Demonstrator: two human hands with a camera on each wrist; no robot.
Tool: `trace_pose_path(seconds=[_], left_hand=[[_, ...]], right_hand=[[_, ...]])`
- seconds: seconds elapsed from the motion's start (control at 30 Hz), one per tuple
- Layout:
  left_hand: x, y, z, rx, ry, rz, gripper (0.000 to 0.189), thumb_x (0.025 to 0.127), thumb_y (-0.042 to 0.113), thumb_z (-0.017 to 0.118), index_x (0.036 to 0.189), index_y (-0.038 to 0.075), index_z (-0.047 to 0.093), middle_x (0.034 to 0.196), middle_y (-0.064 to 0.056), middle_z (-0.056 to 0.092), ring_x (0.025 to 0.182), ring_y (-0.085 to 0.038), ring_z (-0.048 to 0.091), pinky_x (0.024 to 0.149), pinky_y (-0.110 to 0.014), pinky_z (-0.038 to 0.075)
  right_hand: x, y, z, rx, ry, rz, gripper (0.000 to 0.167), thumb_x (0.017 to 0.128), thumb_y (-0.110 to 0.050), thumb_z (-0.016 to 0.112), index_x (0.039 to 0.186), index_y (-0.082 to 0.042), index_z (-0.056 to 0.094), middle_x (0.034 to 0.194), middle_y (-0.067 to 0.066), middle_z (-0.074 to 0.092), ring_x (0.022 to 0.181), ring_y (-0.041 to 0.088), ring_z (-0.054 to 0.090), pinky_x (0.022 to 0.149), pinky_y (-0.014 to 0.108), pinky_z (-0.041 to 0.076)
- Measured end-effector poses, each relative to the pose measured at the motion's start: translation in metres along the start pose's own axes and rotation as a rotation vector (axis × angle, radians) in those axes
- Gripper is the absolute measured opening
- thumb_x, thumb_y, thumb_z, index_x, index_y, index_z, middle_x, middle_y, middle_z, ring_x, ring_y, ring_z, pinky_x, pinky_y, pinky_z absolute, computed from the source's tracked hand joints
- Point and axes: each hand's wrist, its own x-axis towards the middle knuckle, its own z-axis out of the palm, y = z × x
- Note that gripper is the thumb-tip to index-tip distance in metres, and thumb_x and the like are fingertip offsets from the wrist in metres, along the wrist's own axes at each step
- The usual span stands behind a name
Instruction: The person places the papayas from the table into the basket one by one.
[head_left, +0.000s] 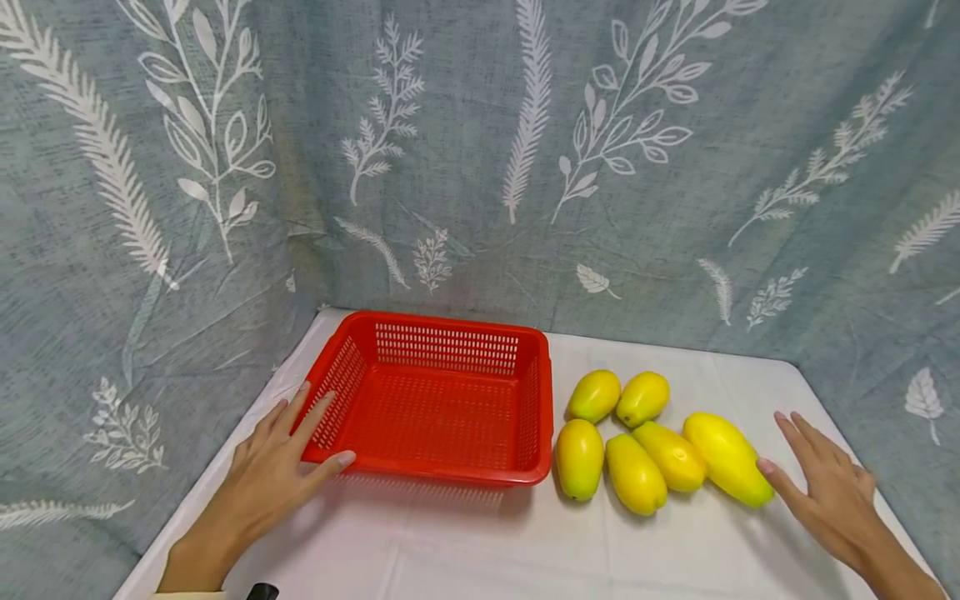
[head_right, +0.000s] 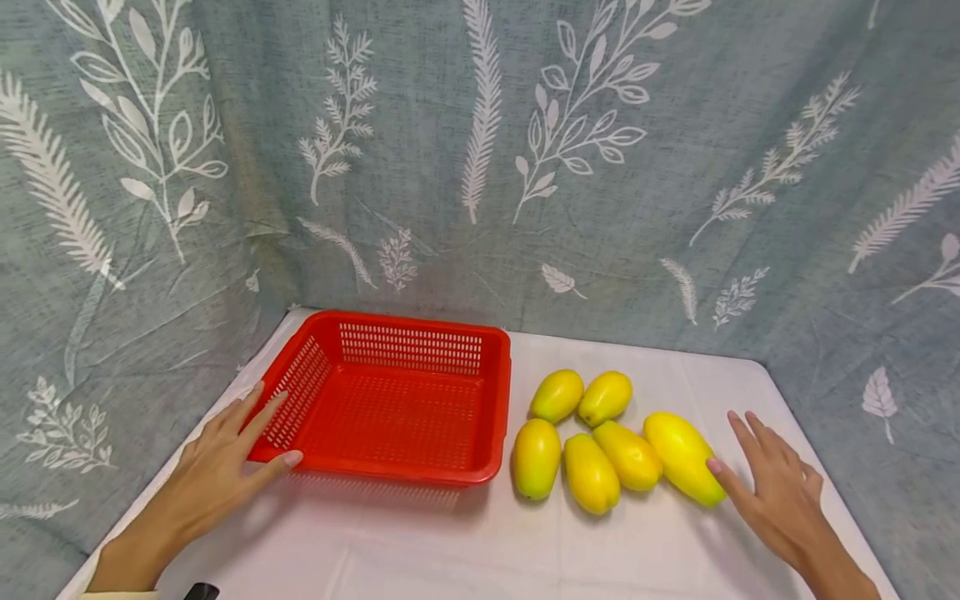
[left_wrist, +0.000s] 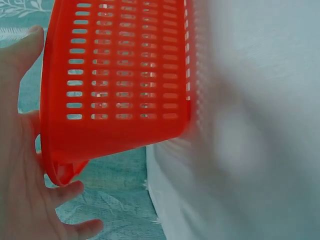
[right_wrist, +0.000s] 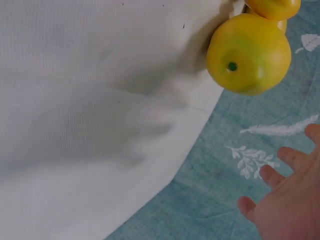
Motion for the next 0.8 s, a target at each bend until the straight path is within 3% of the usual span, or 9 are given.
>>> trace_pose_path(seconds=[0.5,0.67,0.8], left_hand=[[-0.004,0.001,0.008,-0.029,0.02,0.007,0.088,0.099,0.062,0.064,0.167,0.014,0.035,0.178,-0.014,0.013,0.156,-0.05,0.022,0.1,-0.085,0.032],[-0.005,0.001,0.008,-0.037,0.015,0.007,0.087,0.099,0.061,0.064,0.166,0.014,0.036,0.178,-0.014,0.012,0.157,-0.051,0.02,0.1,-0.086,0.031],[-0.005,0.001,0.008,-0.048,0.008,0.004,0.087,0.099,0.062,0.063,0.166,0.013,0.036,0.179,-0.013,0.01,0.157,-0.051,0.018,0.101,-0.086,0.03]], right_hand=[[-0.003,-0.009,0.011,0.036,-0.013,-0.016,0.077,0.108,-0.041,0.055,0.17,-0.012,0.02,0.168,0.034,0.025,0.13,0.069,0.035,0.089,0.083,0.024],[-0.004,-0.009,0.014,0.111,0.004,-0.035,0.074,0.108,-0.034,0.057,0.169,-0.009,0.024,0.163,0.037,0.033,0.129,0.071,0.038,0.085,0.084,0.029],[-0.002,-0.011,0.016,0.195,-0.007,-0.03,0.074,0.107,-0.031,0.059,0.167,-0.004,0.025,0.158,0.041,0.034,0.133,0.07,0.034,0.094,0.089,0.025]])
